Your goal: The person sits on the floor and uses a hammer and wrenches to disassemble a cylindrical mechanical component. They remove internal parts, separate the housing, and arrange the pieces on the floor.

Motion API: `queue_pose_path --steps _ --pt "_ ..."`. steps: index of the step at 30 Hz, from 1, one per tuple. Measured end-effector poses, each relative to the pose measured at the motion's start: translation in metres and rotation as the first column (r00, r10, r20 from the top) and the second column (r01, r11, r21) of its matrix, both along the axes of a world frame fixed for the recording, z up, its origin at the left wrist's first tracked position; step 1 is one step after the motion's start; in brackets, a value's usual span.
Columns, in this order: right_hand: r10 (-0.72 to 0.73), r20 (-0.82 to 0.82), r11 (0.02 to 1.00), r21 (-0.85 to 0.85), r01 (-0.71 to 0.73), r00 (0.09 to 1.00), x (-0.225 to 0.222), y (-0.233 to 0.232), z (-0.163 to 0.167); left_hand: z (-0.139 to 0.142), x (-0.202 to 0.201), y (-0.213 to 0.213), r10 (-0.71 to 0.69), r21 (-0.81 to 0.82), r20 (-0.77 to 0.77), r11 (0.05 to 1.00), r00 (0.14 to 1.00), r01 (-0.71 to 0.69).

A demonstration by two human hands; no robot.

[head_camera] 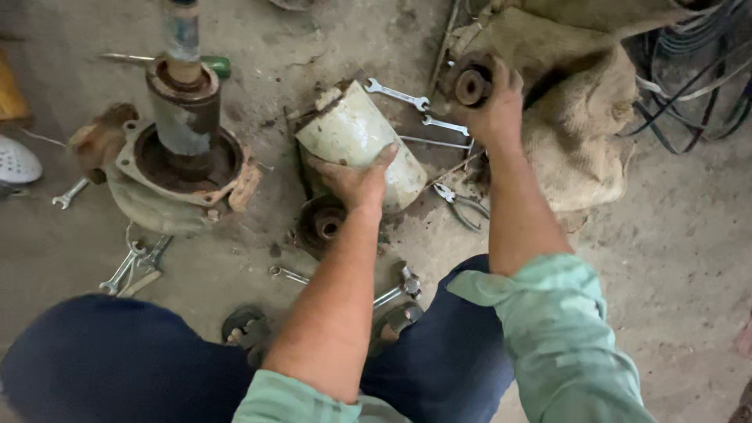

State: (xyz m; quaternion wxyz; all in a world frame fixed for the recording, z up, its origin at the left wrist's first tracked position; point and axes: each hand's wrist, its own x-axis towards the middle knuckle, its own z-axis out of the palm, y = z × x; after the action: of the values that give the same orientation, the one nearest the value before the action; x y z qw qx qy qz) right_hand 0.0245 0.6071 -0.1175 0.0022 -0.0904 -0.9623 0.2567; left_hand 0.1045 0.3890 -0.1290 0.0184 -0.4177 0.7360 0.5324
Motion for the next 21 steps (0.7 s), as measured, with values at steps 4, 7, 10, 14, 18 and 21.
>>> queue_pose_path --steps 4,7,10,14,18,21 --pt "-0.088 0.170 0.986 0.154 0.062 0.982 0.000 -0.016 -0.013 0.002 -0.003 -0.002 -0.007 -0.011 -0.018 1.000 1.000 0.007" --pt "-0.144 0.236 0.976 0.195 0.099 0.961 -0.010 -0.024 -0.008 0.004 -0.005 -0.003 -0.004 -0.013 -0.035 1.000 0.999 0.004" --pt "-0.158 0.252 0.970 0.220 0.103 0.955 -0.019 -0.029 -0.005 0.006 -0.007 -0.003 0.000 0.013 -0.001 1.000 1.000 0.000" --pt "-0.159 0.275 0.962 0.260 0.086 0.948 -0.029 -0.038 -0.008 0.008 -0.007 -0.004 0.014 0.044 0.016 0.999 1.000 -0.014" --pt "-0.153 0.380 0.947 0.321 0.025 0.912 -0.039 -0.041 -0.004 0.011 -0.007 -0.007 0.008 0.014 -0.018 1.000 1.000 -0.008" --pt "-0.034 0.533 0.946 0.290 -0.145 0.846 -0.035 -0.031 0.003 0.014 -0.005 -0.008 -0.009 0.104 0.135 0.995 0.991 -0.005"
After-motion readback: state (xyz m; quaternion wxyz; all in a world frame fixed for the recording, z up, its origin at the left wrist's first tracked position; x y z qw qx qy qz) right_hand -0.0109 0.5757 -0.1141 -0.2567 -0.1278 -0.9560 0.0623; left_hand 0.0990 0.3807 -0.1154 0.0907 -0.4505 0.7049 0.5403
